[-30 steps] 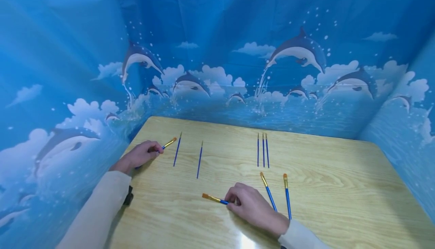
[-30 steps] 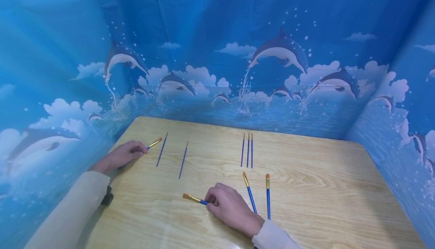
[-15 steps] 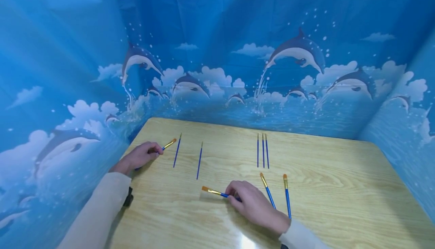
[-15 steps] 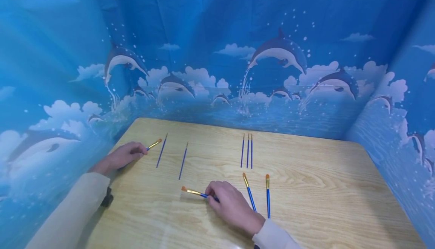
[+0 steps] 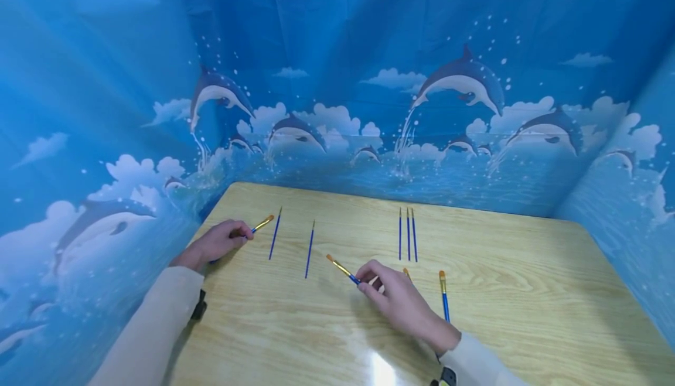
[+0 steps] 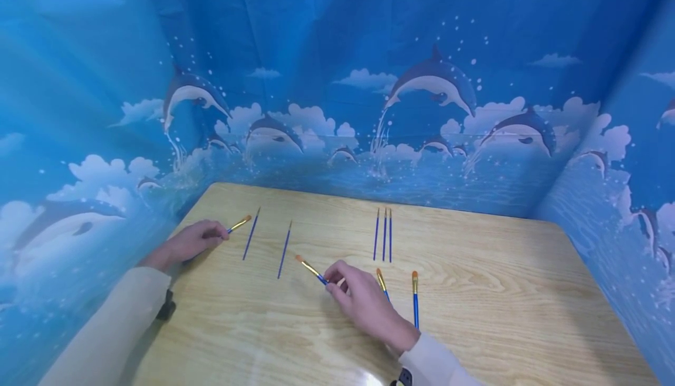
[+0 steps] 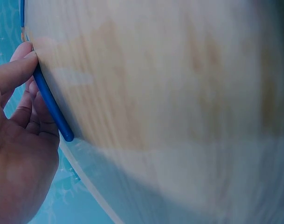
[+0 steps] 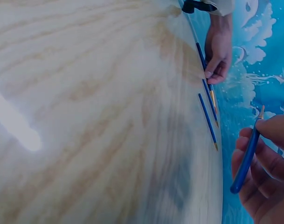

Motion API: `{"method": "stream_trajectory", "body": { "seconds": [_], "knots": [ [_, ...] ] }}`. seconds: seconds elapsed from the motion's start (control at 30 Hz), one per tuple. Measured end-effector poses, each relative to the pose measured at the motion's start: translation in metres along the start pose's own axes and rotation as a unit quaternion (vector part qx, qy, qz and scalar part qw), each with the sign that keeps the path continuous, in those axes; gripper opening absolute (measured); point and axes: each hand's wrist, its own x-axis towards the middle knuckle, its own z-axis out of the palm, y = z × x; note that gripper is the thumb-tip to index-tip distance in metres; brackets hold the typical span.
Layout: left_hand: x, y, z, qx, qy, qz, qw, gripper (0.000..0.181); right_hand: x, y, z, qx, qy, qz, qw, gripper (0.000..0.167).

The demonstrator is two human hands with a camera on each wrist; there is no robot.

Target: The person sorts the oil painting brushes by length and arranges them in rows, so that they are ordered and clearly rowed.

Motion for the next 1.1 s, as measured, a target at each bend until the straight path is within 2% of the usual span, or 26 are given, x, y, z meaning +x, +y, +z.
{"method": "stream_trajectory", "body": {
  "seconds": [0.37, 0.53, 0.83, 1.1],
  "knots": [
    [0.0, 0.0, -0.001, -0.002, -0.004, -0.007, 1.0, 0.014, 0.001, 0.011, -0.018, 0.074, -0.025, -0.008, 0.9969, 0.016],
    [0.0, 0.0, -0.001, -0.001, -0.004, 0.0, 1.0, 0.013, 0.002, 0.014, -0.026, 0.089, -0.02, -0.002, 0.9958, 0.018],
    [0.0, 0.0, 0.0, 0.009, -0.002, 0.003, 1.0, 0.013, 0.004, 0.016, -0.039, 0.02, 0.014, 0.021, 0.9995, 0.017],
    [0.0, 0.003, 0.0, 0.009, 0.0, 0.001, 1.0, 0.013, 0.006, 0.024, -0.06, 0.014, 0.031, 0.059, 0.9977, 0.022]
  ]
}}
